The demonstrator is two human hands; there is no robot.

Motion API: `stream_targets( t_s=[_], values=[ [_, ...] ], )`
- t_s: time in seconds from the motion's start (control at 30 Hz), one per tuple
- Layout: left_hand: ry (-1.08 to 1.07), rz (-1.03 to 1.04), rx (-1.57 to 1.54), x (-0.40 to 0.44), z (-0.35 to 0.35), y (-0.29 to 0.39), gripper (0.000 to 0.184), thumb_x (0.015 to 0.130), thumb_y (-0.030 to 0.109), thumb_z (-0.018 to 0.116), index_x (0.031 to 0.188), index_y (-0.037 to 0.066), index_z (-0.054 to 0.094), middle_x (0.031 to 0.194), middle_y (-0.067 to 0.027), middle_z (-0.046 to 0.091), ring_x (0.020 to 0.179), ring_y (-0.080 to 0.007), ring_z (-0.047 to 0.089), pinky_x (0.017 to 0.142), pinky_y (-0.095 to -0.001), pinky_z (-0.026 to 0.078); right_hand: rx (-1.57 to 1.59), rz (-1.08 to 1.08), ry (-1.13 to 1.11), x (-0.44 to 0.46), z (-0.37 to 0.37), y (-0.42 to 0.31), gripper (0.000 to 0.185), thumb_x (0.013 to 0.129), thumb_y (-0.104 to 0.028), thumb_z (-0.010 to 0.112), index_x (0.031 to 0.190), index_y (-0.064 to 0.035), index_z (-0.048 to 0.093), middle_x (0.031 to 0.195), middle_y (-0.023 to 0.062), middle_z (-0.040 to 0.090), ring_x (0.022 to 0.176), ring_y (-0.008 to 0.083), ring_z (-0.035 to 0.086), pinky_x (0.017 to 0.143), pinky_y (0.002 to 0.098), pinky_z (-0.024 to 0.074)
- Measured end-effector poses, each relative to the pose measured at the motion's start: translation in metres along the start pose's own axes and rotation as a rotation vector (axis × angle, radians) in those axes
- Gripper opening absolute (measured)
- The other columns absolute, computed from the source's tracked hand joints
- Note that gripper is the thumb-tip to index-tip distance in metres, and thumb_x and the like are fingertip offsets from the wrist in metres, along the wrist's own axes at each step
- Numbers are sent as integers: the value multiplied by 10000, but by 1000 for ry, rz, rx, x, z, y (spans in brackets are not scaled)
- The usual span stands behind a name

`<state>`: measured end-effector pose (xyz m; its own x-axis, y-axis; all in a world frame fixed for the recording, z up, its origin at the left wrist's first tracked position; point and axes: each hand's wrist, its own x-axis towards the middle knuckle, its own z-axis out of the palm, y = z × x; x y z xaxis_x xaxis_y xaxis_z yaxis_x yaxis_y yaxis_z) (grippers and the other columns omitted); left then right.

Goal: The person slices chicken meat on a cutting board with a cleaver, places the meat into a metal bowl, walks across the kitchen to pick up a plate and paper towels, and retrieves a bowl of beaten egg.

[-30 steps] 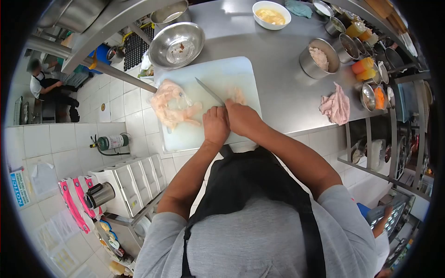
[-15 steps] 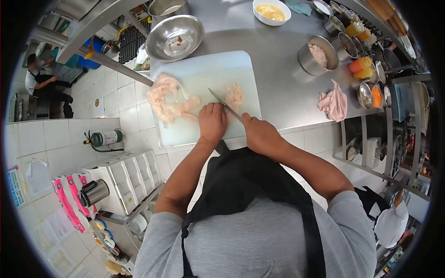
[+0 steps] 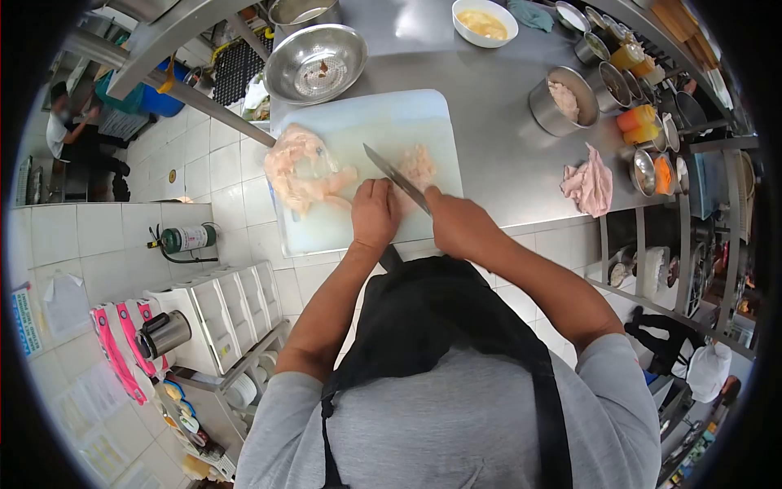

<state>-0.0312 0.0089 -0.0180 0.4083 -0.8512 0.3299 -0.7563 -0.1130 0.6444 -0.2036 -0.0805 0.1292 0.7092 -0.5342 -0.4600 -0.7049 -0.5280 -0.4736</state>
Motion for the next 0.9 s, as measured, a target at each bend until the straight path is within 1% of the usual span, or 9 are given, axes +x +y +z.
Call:
stream_targets(
  t_s=[0.1, 0.2, 0.23, 0.4, 0.5, 0.6, 0.7, 0.8, 0.9],
  values=[
    [-52, 62, 106, -2, 1, 0, 187, 871, 41, 674, 1059, 41, 683, 983, -161, 644, 947, -385, 641, 824, -505, 526, -29, 23, 16, -12, 26, 5, 304, 902, 19, 571, 1198, 20, 503, 981, 299, 704, 892, 492, 726, 804, 571, 584],
    [-83, 72, 118, -1, 4, 1, 223, 877, 28, 664, 1095, 38, 713, 988, -159, 657, 965, -393, 650, 844, -503, 537, -7, 6, 105, 13, 47, 13, 295, 925, -13, 576, 1209, 20, 500, 998, 304, 704, 900, 488, 732, 807, 566, 594],
    [-80, 69, 124, -2, 5, 0, 230, 877, 29, 665, 1102, 38, 716, 988, -156, 660, 965, -391, 651, 847, -502, 539, 11, -1, 145, 23, 46, 10, 290, 935, -23, 575, 1214, 19, 504, 1004, 304, 709, 910, 486, 736, 812, 564, 596],
    [-104, 102, 108, 1, 5, -5, 201, 879, 65, 688, 1077, 30, 687, 1023, -159, 648, 979, -394, 648, 849, -518, 540, 53, 16, 73, 58, 24, -4, 323, 976, -72, 568, 1278, 29, 513, 1058, 305, 732, 982, 489, 740, 847, 573, 587],
    [72, -139, -67, 10, 4, 6, 226, 895, 54, 665, 1117, 23, 684, 1095, -173, 645, 1024, -421, 655, 882, -532, 557, 54, 6, 73, 58, 23, 2, 374, 974, -79, 575, 1321, 43, 508, 1076, 304, 736, 1010, 490, 735, 868, 579, 578],
    [54, -219, 37, 23, -3, 5, 257, 907, 51, 646, 1161, 32, 679, 1155, -192, 640, 1069, -435, 654, 910, -533, 568, 48, 36, 33, 40, 23, 6, 419, 964, -71, 587, 1356, 50, 504, 1086, 303, 738, 1027, 485, 732, 877, 577, 573],
    [-217, -105, 160, 21, -4, -4, 281, 912, 57, 645, 1190, 33, 679, 1159, -200, 646, 1074, -423, 652, 902, -532, 565, 53, 44, 41, 39, 26, 5, 436, 956, -55, 593, 1371, 47, 507, 1084, 307, 736, 1027, 482, 731, 875, 574, 571],
    [-355, -6, 80, 16, -13, -4, 302, 913, 85, 660, 1205, 11, 672, 1174, -206, 647, 1083, -421, 648, 913, -521, 561, 68, 17, 61, 53, 23, 7, 420, 951, -41, 594, 1354, 43, 513, 1078, 309, 736, 1019, 480, 732, 868, 571, 572],
    [-365, 0, 53, 9, -33, 13, 321, 933, 158, 703, 1208, 0, 655, 1150, -205, 659, 1115, -433, 640, 965, -516, 548, 92, -18, 100, 43, 11, 6, 341, 942, -18, 558, 1276, 28, 513, 1030, 296, 733, 979, 495, 720, 841, 585, 561]
  ],
)
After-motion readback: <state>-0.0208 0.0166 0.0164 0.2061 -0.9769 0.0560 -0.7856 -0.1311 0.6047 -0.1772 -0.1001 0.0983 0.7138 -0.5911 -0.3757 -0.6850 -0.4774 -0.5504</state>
